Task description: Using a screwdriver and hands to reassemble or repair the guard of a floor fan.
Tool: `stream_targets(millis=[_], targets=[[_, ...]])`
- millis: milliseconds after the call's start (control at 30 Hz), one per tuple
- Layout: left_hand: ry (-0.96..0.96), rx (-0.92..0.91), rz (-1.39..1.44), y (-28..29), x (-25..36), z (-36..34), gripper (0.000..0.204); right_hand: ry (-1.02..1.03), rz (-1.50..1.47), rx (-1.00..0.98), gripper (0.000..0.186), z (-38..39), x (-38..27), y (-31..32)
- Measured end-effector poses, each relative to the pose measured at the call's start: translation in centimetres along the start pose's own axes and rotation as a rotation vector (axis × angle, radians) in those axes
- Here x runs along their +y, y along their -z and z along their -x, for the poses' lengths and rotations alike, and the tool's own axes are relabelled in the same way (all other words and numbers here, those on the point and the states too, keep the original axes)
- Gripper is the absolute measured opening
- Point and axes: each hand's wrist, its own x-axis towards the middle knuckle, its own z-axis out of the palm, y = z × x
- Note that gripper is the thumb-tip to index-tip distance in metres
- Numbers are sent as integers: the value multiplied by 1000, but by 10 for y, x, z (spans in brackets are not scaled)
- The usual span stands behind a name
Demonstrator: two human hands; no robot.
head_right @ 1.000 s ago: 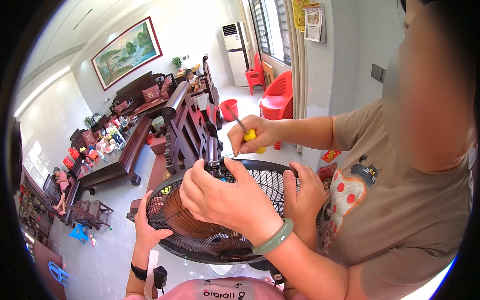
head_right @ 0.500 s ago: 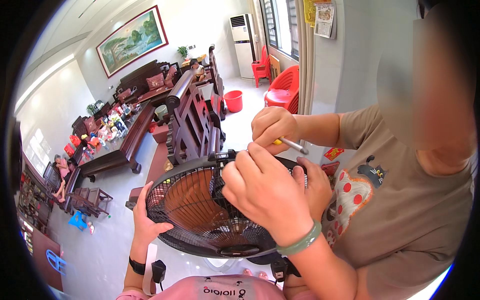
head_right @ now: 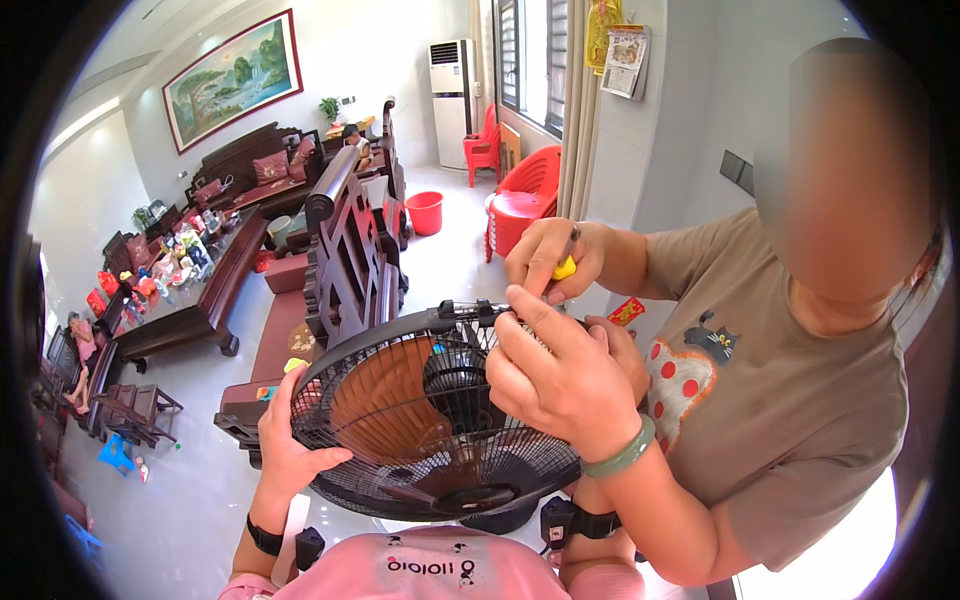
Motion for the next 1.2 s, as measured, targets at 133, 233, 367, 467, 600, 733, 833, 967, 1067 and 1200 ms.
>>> stream_targets(millis=[133,233,367,467,600,733,833,967,1067,1200], targets=[[-11,2,5,-1,1,-1,106,99,109,46,22,-14,-10,13],[-28,4,-7,-3,-2,-2,105,129,156,49,24,-18,-17,18],[-39,15,-29,-2,-5,-2,105,140,206,63,29,-27,-29,16],[-22,33,-41,3,-15,2,105,177,169,229,29,-42,-38,2],[-67,2,-23,-5,-10,-3,106,291,386,118,25,-27,-31,8],[-48,16,0,-1,-13,-1,107,627,1683,-364,18,-24,-31,-16],[-45,21,8,1,-14,-1,106,428,610,3,17,-38,-34,11],[-55,25,18,2,-19,-1,105,473,501,-21,18,-49,-34,12],[-46,29,34,1,-21,0,105,506,806,2,16,-41,-27,-16],[-45,34,18,2,-23,1,105,643,746,34,16,-46,-25,-6]])
